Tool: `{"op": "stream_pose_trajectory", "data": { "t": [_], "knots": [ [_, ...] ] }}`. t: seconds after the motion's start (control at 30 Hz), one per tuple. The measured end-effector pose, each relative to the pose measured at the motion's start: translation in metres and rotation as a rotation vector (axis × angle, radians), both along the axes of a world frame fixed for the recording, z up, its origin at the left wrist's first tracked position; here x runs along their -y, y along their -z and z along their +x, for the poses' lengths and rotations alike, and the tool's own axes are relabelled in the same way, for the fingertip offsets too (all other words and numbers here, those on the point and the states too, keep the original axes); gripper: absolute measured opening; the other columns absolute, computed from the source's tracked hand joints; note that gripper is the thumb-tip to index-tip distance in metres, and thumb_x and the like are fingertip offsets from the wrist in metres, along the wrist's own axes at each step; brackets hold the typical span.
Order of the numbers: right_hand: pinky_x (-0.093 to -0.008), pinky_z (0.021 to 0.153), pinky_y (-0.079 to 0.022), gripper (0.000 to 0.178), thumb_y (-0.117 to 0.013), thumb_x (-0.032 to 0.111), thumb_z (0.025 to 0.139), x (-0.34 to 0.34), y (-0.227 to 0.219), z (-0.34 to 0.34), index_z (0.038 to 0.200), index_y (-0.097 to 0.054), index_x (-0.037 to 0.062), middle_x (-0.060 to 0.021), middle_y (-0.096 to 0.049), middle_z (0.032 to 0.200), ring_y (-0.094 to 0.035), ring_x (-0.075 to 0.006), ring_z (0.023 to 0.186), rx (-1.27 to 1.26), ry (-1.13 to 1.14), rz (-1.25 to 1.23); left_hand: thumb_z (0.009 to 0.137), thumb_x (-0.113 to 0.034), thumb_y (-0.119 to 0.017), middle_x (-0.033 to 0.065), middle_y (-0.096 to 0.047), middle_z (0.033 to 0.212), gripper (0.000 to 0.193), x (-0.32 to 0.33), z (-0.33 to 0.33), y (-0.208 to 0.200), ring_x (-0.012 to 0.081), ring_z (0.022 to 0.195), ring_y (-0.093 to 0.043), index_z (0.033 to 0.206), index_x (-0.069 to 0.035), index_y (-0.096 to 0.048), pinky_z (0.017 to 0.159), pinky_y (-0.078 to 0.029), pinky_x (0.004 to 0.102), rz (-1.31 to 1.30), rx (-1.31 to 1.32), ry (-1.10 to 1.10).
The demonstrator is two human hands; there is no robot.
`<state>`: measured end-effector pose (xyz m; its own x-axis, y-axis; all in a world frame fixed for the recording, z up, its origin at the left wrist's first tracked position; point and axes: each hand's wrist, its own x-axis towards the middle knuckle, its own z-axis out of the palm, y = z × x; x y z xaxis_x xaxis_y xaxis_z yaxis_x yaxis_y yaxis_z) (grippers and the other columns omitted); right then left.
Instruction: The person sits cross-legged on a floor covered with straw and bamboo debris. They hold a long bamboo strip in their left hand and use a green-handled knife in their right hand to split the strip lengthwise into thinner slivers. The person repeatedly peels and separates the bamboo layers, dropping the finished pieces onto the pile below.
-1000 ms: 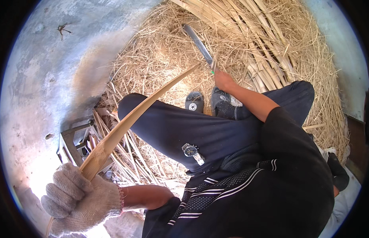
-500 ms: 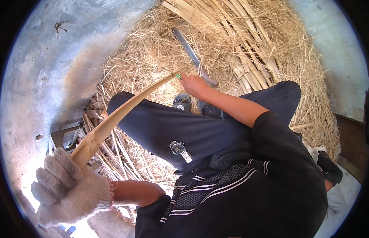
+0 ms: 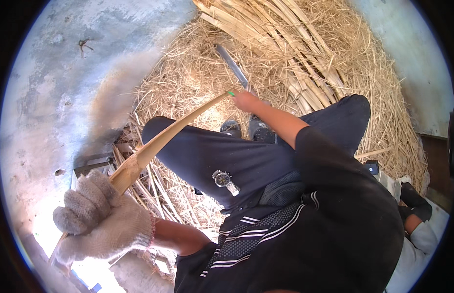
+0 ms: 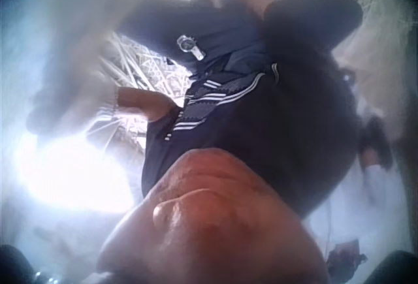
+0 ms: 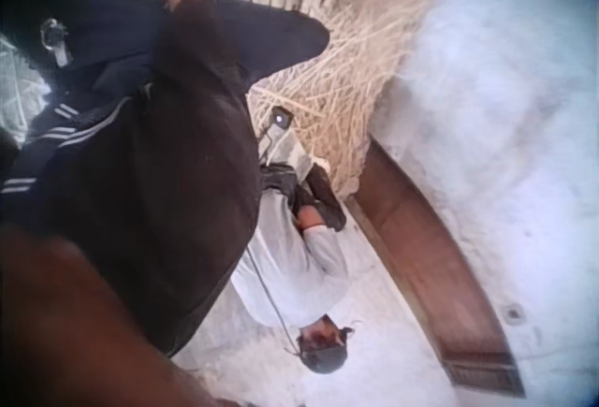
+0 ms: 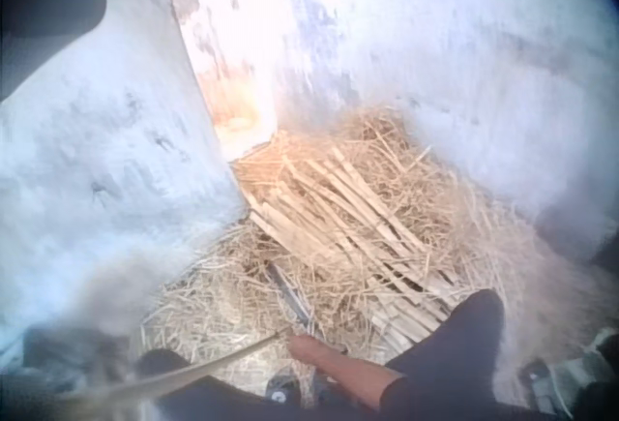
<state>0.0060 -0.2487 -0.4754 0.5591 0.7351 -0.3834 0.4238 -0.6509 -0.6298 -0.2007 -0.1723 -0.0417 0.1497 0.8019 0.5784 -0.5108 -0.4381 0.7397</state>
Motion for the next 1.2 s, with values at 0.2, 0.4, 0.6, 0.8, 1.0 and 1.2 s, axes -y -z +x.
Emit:
{"op": "stream_pose_trajectory", "data": {
  "t": [0.2,0.4,0.6,0.8,1.0,1.2],
  "knots": [
    [-0.0493,0.063,-0.052,0.033,-0.038,0.033,0.1,0.022,-0.013,0.014,0.114,-0.048,0.0054,-0.0213,-0.065,0.08,-0.066,-0.0362,0.069,-0.14,0.089,0.071,0.092,-0.068,-0.028,-0.0037,-0.017,0.05,0.061,-0.008,-0.01,0.002,0.0091,0.041,-0.017,0.059,-0.018,-0.022,0.037,-0.022,0.0231,-0.007,-0.015,-0.038],
    [-0.0476,0.072,-0.053,0.032,-0.038,0.029,0.1,0.023,-0.051,-0.009,0.12,-0.046,0.0058,-0.0191,-0.066,0.083,-0.067,-0.0364,0.075,0.303,-0.128,-0.048,0.093,-0.067,-0.032,-0.0046,-0.016,0.048,0.06,-0.014,-0.006,-0.001,0.0078,0.04,-0.014,0.056,-0.019,-0.023,0.035,-0.018,0.0229,0.023,0.06,0.224],
    [-0.0494,0.065,-0.055,0.025,-0.042,0.019,0.097,0.012,-0.005,-0.006,0.115,-0.047,0.002,-0.021,-0.067,0.083,-0.067,-0.0386,0.077,0.387,-0.116,-0.038,0.091,-0.066,-0.038,-0.0048,-0.017,0.047,0.06,-0.008,-0.005,-0.003,0.0074,0.039,-0.016,0.056,-0.019,-0.025,0.036,-0.019,0.0228,0.043,0.042,0.286],
    [-0.0416,0.058,-0.057,0.024,-0.054,0.014,0.088,0.005,0.03,0.064,0.107,-0.06,0.0015,-0.0133,-0.07,0.083,-0.071,-0.0281,0.076,0.81,0.016,-0.384,0.087,-0.063,-0.053,-0.0056,-0.019,0.046,0.059,0.008,-0.003,0.0,0.0072,0.041,-0.015,0.055,-0.02,-0.028,0.04,-0.017,0.0253,0.011,0.093,0.702],
    [-0.0437,0.071,-0.055,0.036,-0.062,0.023,0.083,0.017,-0.034,0.04,0.112,-0.06,0.0014,-0.0181,-0.068,0.097,-0.069,-0.029,0.088,0.344,0.051,-0.23,0.085,-0.069,-0.05,-0.0055,-0.022,0.046,0.06,-0.002,0.0,-0.005,0.0066,0.039,-0.017,0.058,-0.019,-0.031,0.038,-0.018,0.0233,0.031,0.07,0.438],
    [-0.0422,0.069,-0.053,0.049,-0.062,0.042,0.087,0.001,-0.013,0.036,0.102,-0.059,-0.005,-0.0207,-0.067,0.09,-0.068,-0.0309,0.08,-0.275,0.362,0.091,0.084,-0.069,-0.051,-0.0056,-0.019,0.046,0.062,-0.003,-0.002,-0.003,0.0065,0.04,-0.014,0.057,-0.019,-0.028,0.038,-0.016,0.0232,-0.017,0.122,0.418]
  ]
}}
